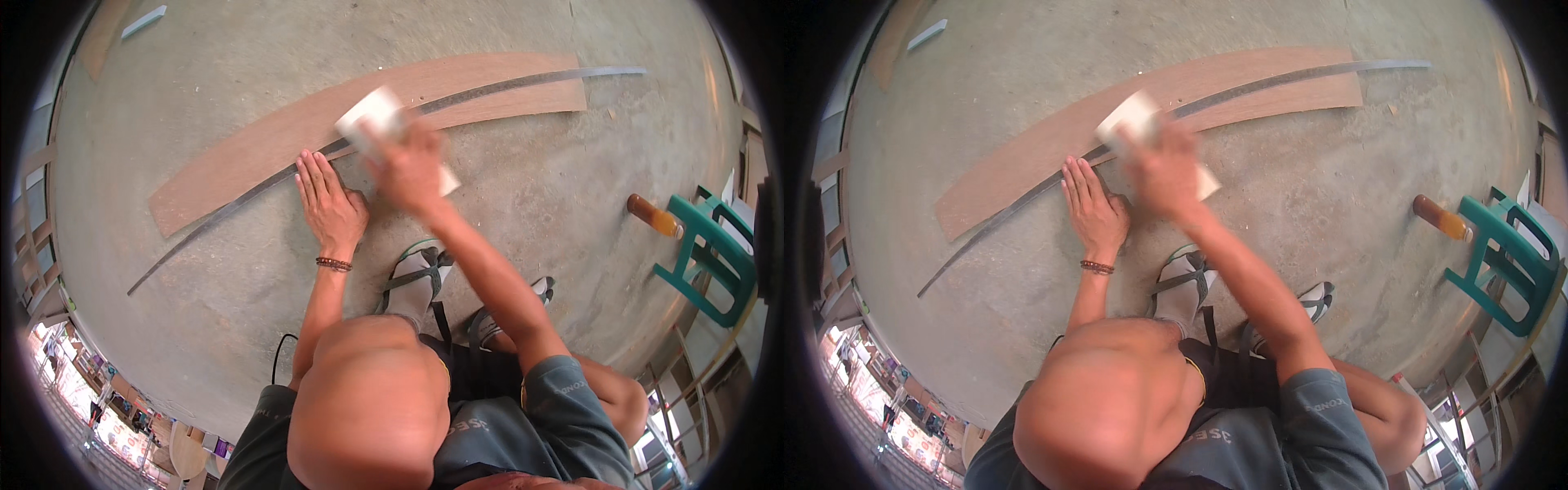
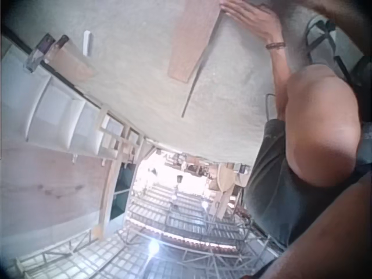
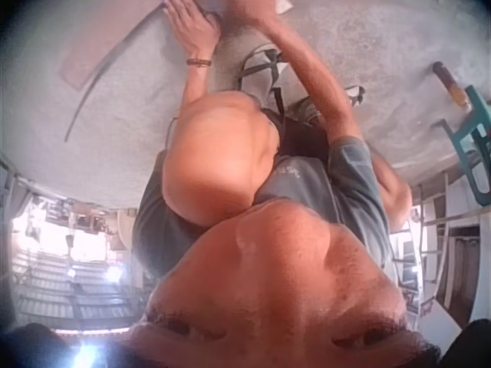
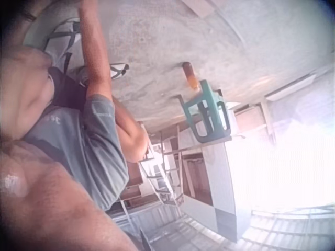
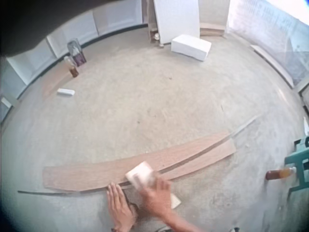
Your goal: The person sands a curved wooden piece using a sanding block and a metal ruler, and applies a white edging strip to the side of a white board.
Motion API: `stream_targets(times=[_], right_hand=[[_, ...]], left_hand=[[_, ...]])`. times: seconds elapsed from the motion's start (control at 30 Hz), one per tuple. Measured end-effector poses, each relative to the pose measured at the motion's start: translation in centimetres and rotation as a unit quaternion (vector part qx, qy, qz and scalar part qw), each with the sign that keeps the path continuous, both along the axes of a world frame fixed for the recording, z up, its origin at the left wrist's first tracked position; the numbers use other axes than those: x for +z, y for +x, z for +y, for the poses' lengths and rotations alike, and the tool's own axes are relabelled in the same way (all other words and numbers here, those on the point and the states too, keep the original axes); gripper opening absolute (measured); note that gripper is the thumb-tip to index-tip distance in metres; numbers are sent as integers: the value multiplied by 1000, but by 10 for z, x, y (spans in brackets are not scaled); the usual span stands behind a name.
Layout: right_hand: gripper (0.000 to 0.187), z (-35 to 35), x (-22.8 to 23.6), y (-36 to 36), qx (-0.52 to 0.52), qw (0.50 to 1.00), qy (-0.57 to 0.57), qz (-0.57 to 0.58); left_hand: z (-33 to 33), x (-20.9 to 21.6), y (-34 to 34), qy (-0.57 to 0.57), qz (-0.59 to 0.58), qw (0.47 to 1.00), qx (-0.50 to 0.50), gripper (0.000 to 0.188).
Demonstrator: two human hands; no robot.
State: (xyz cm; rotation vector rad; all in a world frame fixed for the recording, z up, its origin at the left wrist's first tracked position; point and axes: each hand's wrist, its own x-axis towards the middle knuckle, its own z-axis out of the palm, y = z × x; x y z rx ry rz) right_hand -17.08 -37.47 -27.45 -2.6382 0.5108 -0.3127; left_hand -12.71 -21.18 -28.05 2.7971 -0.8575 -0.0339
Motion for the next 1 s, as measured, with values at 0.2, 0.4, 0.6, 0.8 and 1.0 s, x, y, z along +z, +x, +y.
stream_targets(times=[0.2,0.4,0.6,0.8,1.0], right_hand=[[59,-78,0,-32,-20,998,-65,14],[58,-92,-3,-35,-98,991,-89,10],[60,-17,-4,-23,80,996,-31,13],[53,-110,8,-54,-105,987,-112,48],[57,-11,3,-18,49,998,-34,19]], left_hand=[[0,13,-1,6,26,1000,7,86],[0,5,1,-13,17,1000,7,86],[3,7,0,8,29,1000,5,85],[1,7,-1,2,19,1000,8,86],[-3,8,2,-15,19,1000,3,82]])
